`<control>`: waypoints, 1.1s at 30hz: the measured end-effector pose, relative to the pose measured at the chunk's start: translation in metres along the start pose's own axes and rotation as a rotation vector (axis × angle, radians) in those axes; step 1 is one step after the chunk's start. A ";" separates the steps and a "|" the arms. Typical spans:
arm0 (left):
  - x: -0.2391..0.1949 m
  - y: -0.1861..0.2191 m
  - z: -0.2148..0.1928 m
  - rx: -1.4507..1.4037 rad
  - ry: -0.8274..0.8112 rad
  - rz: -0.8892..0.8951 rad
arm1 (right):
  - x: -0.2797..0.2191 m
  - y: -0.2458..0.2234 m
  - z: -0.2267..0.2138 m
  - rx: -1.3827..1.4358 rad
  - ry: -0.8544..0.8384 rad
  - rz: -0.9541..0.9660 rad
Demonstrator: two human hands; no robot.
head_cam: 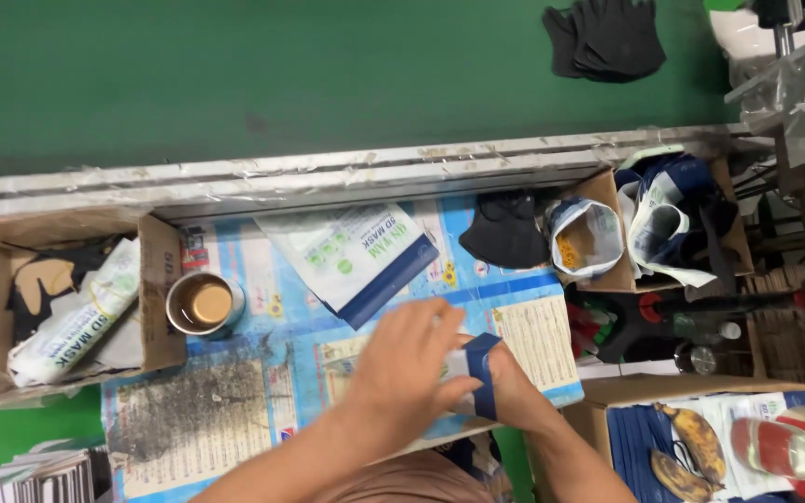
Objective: Packaging black face masks into plastic bags and placing them on a conveyor belt.
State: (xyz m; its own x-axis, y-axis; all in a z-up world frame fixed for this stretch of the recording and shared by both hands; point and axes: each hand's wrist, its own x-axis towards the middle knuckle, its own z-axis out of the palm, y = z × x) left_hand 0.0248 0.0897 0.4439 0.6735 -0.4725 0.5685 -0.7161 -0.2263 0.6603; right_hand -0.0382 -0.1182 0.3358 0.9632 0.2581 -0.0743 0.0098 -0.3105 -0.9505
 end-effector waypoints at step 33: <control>-0.010 -0.048 0.001 -0.435 -0.116 -0.426 | -0.018 -0.031 -0.002 -0.138 0.388 -0.071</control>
